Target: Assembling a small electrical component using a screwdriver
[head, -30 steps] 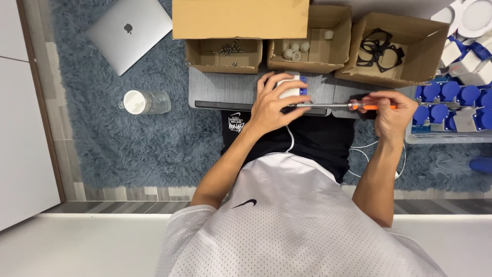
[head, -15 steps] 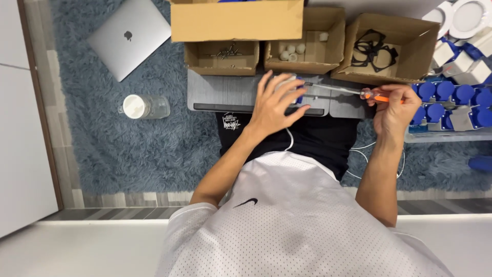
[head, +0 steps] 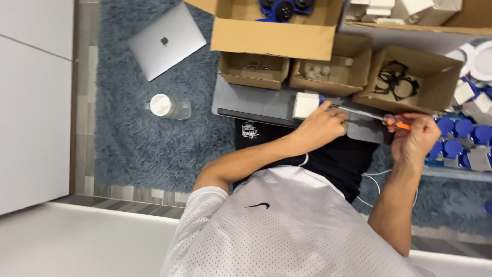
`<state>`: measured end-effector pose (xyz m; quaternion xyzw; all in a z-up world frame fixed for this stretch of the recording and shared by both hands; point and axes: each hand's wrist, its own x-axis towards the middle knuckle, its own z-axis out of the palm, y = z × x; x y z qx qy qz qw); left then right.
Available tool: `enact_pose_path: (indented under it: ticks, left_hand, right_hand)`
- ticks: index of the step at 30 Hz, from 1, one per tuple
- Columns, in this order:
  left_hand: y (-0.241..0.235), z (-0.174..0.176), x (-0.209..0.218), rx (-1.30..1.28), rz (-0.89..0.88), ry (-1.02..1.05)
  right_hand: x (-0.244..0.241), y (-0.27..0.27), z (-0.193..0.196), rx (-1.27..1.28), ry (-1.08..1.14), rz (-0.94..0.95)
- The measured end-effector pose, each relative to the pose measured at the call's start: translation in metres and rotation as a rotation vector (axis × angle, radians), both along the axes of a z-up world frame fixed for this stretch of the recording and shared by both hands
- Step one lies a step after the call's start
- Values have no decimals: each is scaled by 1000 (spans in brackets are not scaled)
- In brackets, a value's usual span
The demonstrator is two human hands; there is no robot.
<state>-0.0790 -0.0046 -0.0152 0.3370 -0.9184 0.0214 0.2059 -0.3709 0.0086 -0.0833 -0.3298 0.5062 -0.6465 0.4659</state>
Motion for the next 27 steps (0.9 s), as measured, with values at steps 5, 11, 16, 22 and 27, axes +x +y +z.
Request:
enact_pose_path:
  ticks: [5, 11, 16, 22, 27]
  left_hand:
    - [-4, 5, 4, 91, -30, 9]
    - [1, 40, 43, 254, -223, 172]
    - [-12, 68, 119, 198, -162, 385]
    - [-36, 92, 197, 50, 166, 450]
    - [-32, 118, 205, -29, 264, 450]
  right_hand:
    - [3, 0, 5, 6, 37, 5]
    - [-3, 14, 4, -91, 132, 17]
    - [-14, 23, 7, -124, 245, -23]
    - [-10, 19, 23, -130, 442, -43]
    - [7, 26, 55, -148, 599, 153]
